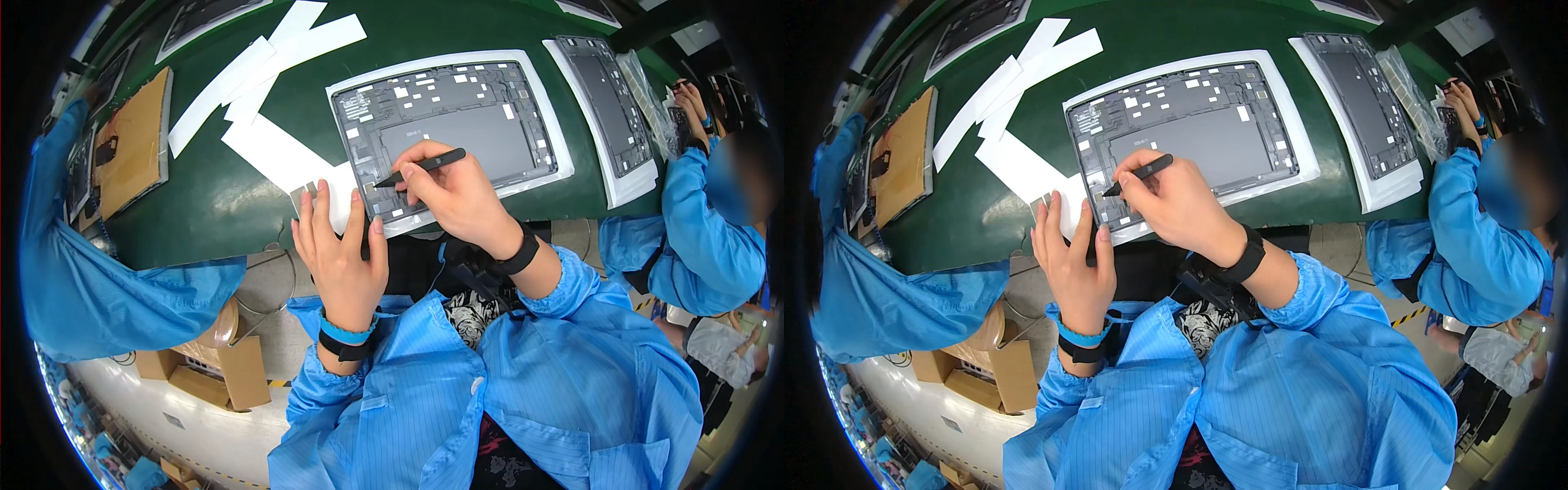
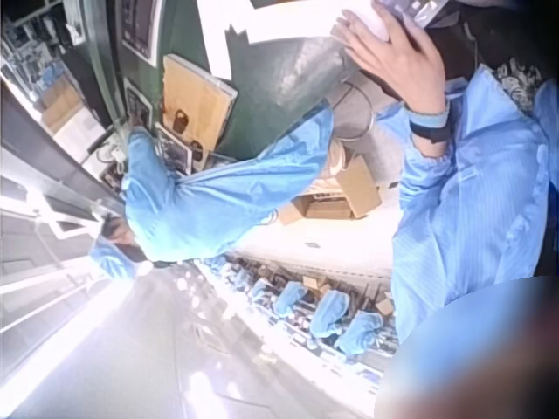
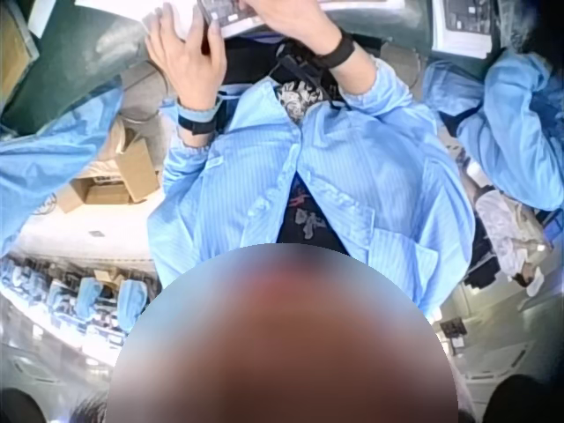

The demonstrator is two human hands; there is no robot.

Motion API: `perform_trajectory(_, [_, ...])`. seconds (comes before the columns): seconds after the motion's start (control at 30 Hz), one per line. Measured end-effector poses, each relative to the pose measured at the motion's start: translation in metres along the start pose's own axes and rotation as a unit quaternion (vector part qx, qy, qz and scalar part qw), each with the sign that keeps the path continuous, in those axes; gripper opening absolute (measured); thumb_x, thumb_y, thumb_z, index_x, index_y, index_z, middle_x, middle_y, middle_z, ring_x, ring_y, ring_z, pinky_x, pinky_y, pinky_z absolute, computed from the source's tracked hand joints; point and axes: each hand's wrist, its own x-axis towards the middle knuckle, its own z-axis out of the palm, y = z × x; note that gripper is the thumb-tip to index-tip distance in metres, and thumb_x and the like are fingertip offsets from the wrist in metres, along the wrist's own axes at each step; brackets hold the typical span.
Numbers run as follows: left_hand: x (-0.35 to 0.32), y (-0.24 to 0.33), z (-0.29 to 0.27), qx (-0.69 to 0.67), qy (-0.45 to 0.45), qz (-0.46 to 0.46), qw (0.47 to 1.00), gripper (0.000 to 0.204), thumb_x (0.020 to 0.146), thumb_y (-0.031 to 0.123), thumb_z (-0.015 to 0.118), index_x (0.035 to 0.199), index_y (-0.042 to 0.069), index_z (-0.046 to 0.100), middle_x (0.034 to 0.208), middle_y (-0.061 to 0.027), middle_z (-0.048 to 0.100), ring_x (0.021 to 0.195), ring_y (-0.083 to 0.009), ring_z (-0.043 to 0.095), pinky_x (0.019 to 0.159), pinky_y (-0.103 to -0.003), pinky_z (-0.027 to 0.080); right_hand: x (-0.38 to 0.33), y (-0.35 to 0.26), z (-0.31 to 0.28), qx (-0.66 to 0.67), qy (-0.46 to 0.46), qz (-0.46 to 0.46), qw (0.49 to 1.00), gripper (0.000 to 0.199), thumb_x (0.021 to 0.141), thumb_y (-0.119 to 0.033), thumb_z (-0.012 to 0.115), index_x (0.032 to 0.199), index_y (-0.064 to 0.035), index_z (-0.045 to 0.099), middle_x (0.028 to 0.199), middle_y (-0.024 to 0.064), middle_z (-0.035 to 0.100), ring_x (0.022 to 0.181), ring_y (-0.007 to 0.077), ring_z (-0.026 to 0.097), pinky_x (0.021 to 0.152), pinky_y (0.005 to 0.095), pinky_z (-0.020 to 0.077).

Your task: Assembling and marking electronic frames on an assembly line.

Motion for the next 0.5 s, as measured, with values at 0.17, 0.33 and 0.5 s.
perform_trajectory(0.17, [0.007, 0.016, -0.003, 0.018, -0.009, 0.008, 1.0, 0.048, 0.089, 0.03, 0.066, 0.133, 0.013, 0.06, 0.148, -0.0223, 0.039, 0.14, -0.0452, 0.03, 0.109, -0.063, 0.025, 0.0, 0.002, -0.001, -0.02, 0.002, 0.002, 1.0, 0.015, 0.098, -0.009, 0.054, 0.102, 0.0038, 0.06, 0.093, 0.0062, 0.063, 0.074, 0.0091, 0.06, 0.072, 0.0247, 0.0514])
perform_trajectory(0.33, [0.015, 0.025, -0.009, 0.151, -0.045, 0.02, 0.987, 0.057, 0.083, 0.048, 0.069, 0.129, 0.014, 0.063, 0.149, -0.0195, 0.038, 0.141, -0.0461, 0.027, 0.102, -0.072, 0.025, 0.001, 0.002, 0.003, 0.035, 0.078, -0.062, 0.994, 0.017, 0.096, -0.015, 0.057, 0.096, 0.0013, 0.062, 0.073, 0.0048, 0.064, 0.064, 0.008, 0.058, 0.058, 0.0242, 0.0468])
perform_trajectory(0.5, [0.014, 0.014, -0.019, 0.056, -0.028, -0.011, 0.998, 0.061, 0.083, 0.048, 0.069, 0.136, 0.019, 0.058, 0.151, -0.0261, 0.032, 0.14, -0.0516, 0.024, 0.106, -0.067, 0.025, 0.008, -0.02, 0.001, 0.077, 0.106, -0.052, 0.99, 0.016, 0.096, -0.015, 0.057, 0.096, 0.0001, 0.063, 0.077, 0.0053, 0.066, 0.066, 0.0068, 0.058, 0.059, 0.0227, 0.047])
